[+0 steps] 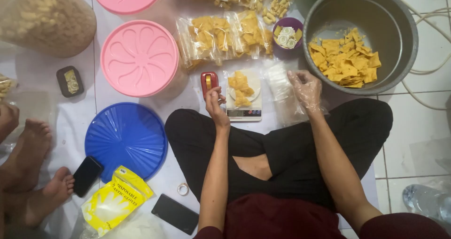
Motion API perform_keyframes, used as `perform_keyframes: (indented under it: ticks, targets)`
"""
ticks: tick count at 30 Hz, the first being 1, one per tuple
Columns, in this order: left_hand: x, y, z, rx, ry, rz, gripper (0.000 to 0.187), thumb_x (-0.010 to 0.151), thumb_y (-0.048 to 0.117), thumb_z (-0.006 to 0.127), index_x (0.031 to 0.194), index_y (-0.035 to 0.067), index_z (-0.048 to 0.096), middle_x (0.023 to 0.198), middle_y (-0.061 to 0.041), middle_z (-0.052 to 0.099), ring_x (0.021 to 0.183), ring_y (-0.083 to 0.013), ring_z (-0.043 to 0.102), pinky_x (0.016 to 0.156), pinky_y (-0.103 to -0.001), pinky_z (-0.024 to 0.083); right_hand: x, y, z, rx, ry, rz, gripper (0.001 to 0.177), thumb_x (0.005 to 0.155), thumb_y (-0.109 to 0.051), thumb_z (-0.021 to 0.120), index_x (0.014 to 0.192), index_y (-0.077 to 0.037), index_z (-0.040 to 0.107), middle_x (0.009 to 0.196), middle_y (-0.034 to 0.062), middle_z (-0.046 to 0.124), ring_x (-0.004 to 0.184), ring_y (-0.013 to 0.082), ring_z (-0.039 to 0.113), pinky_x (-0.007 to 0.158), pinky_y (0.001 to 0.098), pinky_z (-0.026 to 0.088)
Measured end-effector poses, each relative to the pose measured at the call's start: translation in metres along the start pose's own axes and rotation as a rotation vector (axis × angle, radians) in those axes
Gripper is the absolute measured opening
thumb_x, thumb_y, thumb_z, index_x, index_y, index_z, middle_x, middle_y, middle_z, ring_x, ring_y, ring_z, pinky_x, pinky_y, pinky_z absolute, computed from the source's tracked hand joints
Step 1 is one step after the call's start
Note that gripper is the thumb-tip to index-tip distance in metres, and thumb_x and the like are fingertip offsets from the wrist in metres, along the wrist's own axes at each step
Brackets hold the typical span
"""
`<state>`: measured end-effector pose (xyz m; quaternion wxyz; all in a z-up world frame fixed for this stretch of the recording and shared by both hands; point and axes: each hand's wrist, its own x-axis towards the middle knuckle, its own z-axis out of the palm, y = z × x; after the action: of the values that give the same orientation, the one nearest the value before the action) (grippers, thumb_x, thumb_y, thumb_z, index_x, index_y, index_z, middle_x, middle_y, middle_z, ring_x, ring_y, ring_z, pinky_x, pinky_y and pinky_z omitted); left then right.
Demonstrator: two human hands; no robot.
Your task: Manually bagging chips from a large container into smaller plastic bags, weighing each bag on a digital scale, and sealing them.
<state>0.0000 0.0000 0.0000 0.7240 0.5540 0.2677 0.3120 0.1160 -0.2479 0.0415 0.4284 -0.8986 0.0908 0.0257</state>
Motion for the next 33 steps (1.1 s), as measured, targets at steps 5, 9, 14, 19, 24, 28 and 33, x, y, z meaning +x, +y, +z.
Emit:
perform_keyframes:
  ticks: [5,9,14,19,24,28,33]
  targets:
    - [0.001,-0.004,-0.001,-0.001,-0.001,-0.002,0.042,0.102,0.045,0.05,0.111,0.008,0.068,0.1,-0.005,0.056,0.077,-0.0105,0.057,0.066,-0.025,0.049,-0.002,-0.002,0.001,0.01,-0.005,-0.006,0.036,0.09,-0.056,0.08,0.106,-0.024,0.079,0.096,0.0052,0.076,0.096,0.0286,0.073,0.08,0.04,0.056]
    - [0.0,-0.002,-0.001,0.003,-0.006,-0.002,0.042,0.103,0.045,0.05,0.111,0.008,0.067,0.1,-0.005,0.056,0.078,-0.011,0.057,0.068,-0.026,0.049,-0.002,-0.004,0.001,0.022,-0.012,0.0,0.035,0.09,-0.054,0.081,0.106,-0.024,0.079,0.096,0.0048,0.077,0.095,0.0278,0.073,0.08,0.0395,0.057]
    - [0.0,0.002,-0.001,0.013,-0.006,-0.004,0.042,0.102,0.046,0.05,0.111,0.008,0.068,0.1,-0.005,0.056,0.078,-0.0112,0.056,0.068,-0.026,0.049,-0.009,-0.012,-0.004,0.021,-0.021,-0.024,0.035,0.091,-0.05,0.081,0.108,-0.019,0.079,0.099,0.0094,0.076,0.098,0.0319,0.072,0.081,0.0418,0.056]
    - [0.0,0.0,-0.001,0.01,-0.003,-0.006,0.042,0.102,0.045,0.05,0.111,0.008,0.068,0.1,-0.005,0.057,0.078,-0.0108,0.057,0.068,-0.025,0.049,-0.011,-0.014,-0.002,0.025,-0.045,0.013,0.035,0.089,-0.05,0.082,0.108,-0.021,0.079,0.101,0.0061,0.077,0.099,0.0296,0.072,0.083,0.041,0.056]
    - [0.0,-0.003,0.0,0.007,-0.006,-0.013,0.042,0.102,0.046,0.051,0.111,0.009,0.068,0.101,-0.005,0.056,0.078,-0.0111,0.057,0.068,-0.026,0.049,-0.018,-0.02,0.005,0.043,-0.129,-0.053,0.026,0.085,-0.042,0.084,0.1,-0.021,0.08,0.096,0.0053,0.076,0.096,0.0276,0.072,0.083,0.0394,0.056]
    - [0.0,-0.002,-0.001,-0.009,-0.006,-0.013,0.041,0.102,0.045,0.051,0.112,0.009,0.068,0.101,-0.005,0.056,0.078,-0.0102,0.056,0.067,-0.025,0.049,-0.025,-0.042,0.003,0.018,-0.174,-0.152,0.024,0.087,-0.035,0.082,0.1,-0.015,0.08,0.096,0.0093,0.076,0.097,0.0301,0.073,0.087,0.0406,0.055]
    - [-0.002,0.009,0.004,-0.002,-0.024,-0.066,0.04,0.102,0.042,0.051,0.113,0.007,0.067,0.101,-0.004,0.056,0.077,-0.0097,0.056,0.066,-0.024,0.049,-0.053,-0.127,-0.014,0.042,-0.211,-0.705,0.011,0.088,-0.013,0.081,0.095,-0.005,0.077,0.086,0.0165,0.076,0.082,0.0347,0.074,0.073,0.0464,0.059]
